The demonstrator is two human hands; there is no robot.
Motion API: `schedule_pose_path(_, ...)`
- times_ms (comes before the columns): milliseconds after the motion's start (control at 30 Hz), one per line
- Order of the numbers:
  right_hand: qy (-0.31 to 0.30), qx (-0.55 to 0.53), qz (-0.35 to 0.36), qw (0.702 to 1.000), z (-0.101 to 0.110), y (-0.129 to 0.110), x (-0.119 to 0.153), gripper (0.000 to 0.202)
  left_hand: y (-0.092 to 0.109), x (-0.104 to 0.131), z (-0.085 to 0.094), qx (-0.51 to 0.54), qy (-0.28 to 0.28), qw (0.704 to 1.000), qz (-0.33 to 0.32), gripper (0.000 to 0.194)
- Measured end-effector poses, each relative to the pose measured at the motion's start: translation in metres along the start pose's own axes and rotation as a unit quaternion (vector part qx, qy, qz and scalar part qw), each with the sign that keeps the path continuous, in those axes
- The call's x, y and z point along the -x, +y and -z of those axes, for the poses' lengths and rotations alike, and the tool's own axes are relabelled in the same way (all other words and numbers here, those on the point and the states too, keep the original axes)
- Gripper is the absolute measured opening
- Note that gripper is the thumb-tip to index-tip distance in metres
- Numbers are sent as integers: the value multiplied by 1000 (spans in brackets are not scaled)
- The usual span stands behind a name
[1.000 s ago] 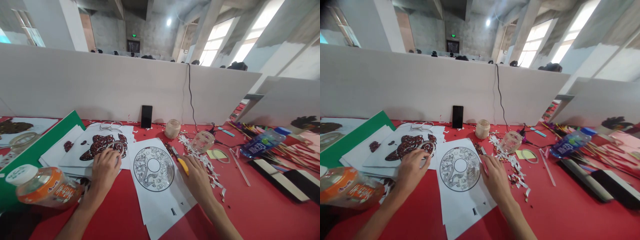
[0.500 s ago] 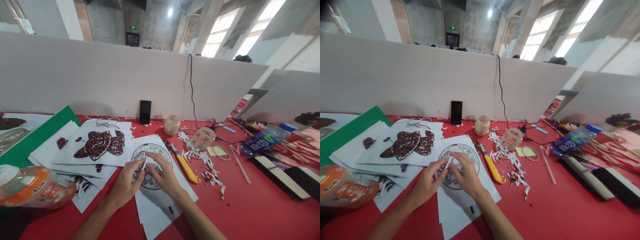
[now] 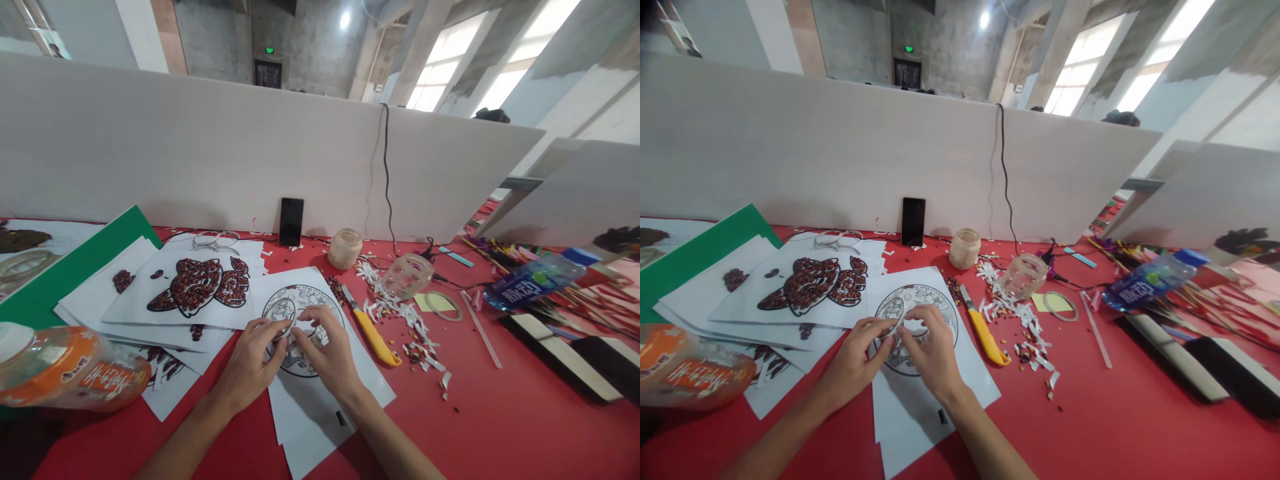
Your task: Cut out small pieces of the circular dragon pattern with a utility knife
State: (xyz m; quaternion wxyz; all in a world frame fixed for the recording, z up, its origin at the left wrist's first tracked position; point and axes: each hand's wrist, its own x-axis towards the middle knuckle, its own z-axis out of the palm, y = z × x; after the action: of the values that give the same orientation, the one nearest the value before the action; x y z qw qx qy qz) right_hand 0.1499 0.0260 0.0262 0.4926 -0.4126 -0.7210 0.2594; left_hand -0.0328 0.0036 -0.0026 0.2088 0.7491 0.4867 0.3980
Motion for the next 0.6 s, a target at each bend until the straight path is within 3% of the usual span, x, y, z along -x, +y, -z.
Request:
schedule_pose_path(67, -1, -30, -21, 999, 0, 0, -1, 2, 2, -1, 2, 2, 4, 1000, 0, 27)
schedule_pose_path(167, -6, -109, -65, 992, 0, 1, -1, 9, 5, -4, 6, 3, 9, 1000, -3, 24)
schedule_pose_path(367, -34, -278, -159, 947, -2, 5, 5, 20, 3, -8, 12, -60, 13, 998, -20, 22)
schedule_pose_path(500, -35, -295, -162, 941, -5, 3, 5, 29, 5, -8, 13, -72, 8, 997, -22, 22)
schedule_pose_path(600, -37, -234, -128, 963, -5, -1, 5, 43, 7, -8, 15, -81, -2, 996, -30, 20)
